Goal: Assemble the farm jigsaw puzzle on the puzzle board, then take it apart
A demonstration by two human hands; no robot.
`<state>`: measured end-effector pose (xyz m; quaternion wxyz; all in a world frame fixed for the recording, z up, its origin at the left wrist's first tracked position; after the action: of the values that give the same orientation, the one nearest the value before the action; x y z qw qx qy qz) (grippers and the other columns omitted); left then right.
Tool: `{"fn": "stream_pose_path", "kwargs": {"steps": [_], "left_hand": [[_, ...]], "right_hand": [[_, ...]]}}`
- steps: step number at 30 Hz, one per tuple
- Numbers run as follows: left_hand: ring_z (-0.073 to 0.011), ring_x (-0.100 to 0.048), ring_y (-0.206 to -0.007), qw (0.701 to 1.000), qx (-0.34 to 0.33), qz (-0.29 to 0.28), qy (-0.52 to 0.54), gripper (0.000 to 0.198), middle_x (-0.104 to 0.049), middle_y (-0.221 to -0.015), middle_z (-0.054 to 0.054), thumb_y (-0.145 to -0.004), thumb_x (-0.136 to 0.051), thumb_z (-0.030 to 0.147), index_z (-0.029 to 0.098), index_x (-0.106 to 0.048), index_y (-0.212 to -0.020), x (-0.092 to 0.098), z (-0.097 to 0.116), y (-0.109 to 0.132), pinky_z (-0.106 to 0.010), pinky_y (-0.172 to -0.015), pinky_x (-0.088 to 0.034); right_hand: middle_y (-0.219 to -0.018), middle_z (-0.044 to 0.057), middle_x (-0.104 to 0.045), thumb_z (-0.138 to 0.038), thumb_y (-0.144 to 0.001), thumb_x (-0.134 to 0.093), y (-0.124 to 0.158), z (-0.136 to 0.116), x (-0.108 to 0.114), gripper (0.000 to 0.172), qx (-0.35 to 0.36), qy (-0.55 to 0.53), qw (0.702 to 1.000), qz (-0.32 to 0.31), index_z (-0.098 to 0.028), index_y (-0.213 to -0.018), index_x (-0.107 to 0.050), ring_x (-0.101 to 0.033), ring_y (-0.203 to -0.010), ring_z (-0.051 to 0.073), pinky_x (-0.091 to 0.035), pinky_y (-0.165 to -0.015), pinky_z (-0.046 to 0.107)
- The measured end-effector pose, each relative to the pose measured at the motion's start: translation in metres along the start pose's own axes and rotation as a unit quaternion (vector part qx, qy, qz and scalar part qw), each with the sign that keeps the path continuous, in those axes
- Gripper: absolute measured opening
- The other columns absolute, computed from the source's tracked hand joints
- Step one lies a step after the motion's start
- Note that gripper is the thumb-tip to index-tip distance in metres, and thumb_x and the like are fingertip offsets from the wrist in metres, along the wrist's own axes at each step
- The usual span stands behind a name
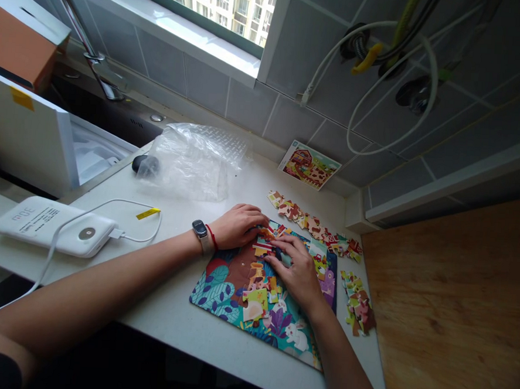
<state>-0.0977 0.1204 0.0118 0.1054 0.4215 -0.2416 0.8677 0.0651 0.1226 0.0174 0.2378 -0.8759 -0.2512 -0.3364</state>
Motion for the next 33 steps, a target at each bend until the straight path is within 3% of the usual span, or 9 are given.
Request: {"fn": "stream_pose_path", "kwargs": {"steps": [21,27,33], "left_hand": [[-0.0323,-0.062,-0.133,0.999,-0.032,-0.014,-0.034,0.024,-0.073,-0.137,-0.007,-0.094,-0.061,0.015,0.022,-0.078,-0.109,0.0,0.009,0.003,-0.052,-0.112,-0.049],[-0.0358,-0.057,-0.139,0.999,-0.03,-0.025,-0.026,0.019,-0.071,-0.139,-0.008,-0.096,-0.068,0.031,0.023,-0.077,-0.111,0.0,0.009,0.003,-0.055,-0.114,-0.048],[-0.0348,-0.057,-0.139,0.999,-0.034,-0.025,-0.02,0.019,-0.071,-0.139,-0.008,-0.098,-0.069,0.034,0.024,-0.076,-0.113,0.0,0.008,0.004,-0.053,-0.114,-0.047]], "right_hand": [[-0.128,0.013,-0.067,-0.027,-0.1,-0.069,0.001,-0.023,-0.004,0.019,0.051,0.137,0.988,-0.043,-0.023,-0.114,-0.08,-0.063,-0.117,0.032,-0.058,-0.102,0.053],[-0.124,0.012,-0.07,-0.025,-0.1,-0.068,0.003,-0.029,-0.006,0.021,0.074,0.14,0.986,-0.045,-0.024,-0.118,-0.078,-0.061,-0.119,0.033,-0.057,-0.103,0.054],[-0.127,0.011,-0.071,-0.025,-0.099,-0.07,0.004,-0.028,-0.006,0.024,0.073,0.12,0.989,-0.04,-0.027,-0.122,-0.077,-0.06,-0.123,0.034,-0.055,-0.108,0.058]]}}
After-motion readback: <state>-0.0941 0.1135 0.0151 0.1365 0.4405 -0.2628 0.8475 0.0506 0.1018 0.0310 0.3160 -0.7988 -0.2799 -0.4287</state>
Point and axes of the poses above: each hand's wrist, its own y-axis away from the middle knuckle, its own x-axis out of the back of the hand, z = x × y, the point moved 9 cm from there along -y, towards the middle knuckle
